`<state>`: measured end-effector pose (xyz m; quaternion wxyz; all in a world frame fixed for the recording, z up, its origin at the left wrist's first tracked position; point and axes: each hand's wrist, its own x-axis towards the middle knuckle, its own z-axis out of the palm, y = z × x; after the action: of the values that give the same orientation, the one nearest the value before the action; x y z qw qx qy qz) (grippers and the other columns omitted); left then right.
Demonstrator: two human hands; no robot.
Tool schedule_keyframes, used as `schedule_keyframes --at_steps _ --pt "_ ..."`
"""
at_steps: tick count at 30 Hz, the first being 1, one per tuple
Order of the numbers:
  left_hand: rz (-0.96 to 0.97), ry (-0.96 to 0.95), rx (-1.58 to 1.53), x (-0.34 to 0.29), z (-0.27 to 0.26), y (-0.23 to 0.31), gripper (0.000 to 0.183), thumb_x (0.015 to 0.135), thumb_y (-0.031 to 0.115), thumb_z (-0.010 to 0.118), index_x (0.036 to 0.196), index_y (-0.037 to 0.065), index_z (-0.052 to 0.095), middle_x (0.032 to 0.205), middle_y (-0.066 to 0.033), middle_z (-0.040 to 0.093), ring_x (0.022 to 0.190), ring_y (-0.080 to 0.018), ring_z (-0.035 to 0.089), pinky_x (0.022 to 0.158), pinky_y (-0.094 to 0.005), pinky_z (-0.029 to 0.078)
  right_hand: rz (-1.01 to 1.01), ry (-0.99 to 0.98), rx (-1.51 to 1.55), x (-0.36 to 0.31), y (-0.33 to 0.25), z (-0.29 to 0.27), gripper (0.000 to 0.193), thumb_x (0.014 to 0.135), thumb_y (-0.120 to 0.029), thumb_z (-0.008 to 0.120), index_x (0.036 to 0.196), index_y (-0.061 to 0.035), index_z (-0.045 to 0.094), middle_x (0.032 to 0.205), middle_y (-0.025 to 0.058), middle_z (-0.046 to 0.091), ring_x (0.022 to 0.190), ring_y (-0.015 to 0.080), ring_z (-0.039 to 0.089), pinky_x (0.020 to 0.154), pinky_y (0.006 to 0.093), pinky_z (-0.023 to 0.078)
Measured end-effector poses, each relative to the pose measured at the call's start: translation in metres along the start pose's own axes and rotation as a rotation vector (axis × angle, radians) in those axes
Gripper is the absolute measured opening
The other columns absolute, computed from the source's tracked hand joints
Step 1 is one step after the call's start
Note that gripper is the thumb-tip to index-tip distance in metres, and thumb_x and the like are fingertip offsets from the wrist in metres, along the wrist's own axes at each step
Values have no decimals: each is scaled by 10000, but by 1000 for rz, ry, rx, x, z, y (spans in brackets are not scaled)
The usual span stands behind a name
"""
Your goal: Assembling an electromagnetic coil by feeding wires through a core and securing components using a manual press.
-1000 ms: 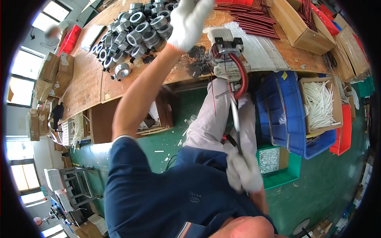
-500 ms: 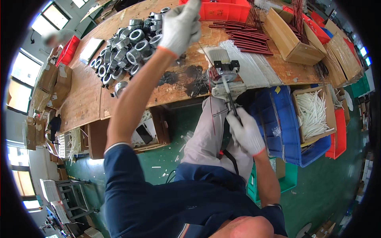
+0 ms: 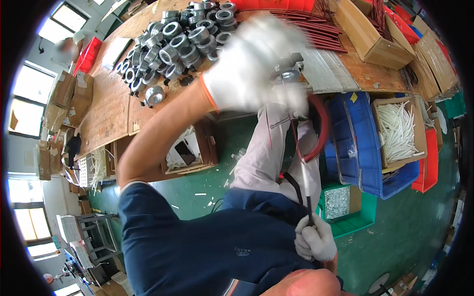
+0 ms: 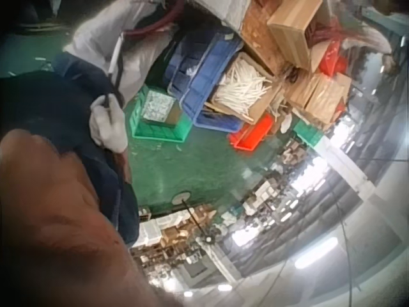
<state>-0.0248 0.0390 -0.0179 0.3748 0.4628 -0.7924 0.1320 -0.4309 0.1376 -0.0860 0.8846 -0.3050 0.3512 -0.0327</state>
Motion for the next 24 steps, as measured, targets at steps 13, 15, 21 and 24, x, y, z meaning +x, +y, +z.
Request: schedule_keyframes --at_steps 13,15,21,24 --pt "-907 471 -910 47 10 -55 417 1069 319 701 765 152 469 621 67 377 455 -56 311 407 -281 226 -424 279 -567 165 -90 10 191 1070 -207 664 1043 -19 649 657 -6 572 494 77 532 463 281 427" --pt "-1089 505 -999 45 59 -85 469 1051 436 730 765 179 463 649 60 403 471 -70 347 408 -284 227 -502 145 -726 178 -127 16 193 1076 -224 665 1064 -32 653 680 -9 570 484 75 505 441 285 416" --pt "-1105 196 -1643 -4 112 -147 325 1148 342 559 891 143 572 738 38 493 587 -98 475 492 -248 316 -232 -153 18 170 -101 17 199 1139 -270 557 1033 -103 583 665 -44 438 442 61 388 385 257 316" --pt "-802 516 -864 25 84 -132 331 1093 379 618 1080 50 655 919 -48 633 794 -179 599 690 -346 486 63 -602 646 134 3 -37 123 1134 -191 549 1030 -128 565 626 -47 454 419 99 412 377 281 317"
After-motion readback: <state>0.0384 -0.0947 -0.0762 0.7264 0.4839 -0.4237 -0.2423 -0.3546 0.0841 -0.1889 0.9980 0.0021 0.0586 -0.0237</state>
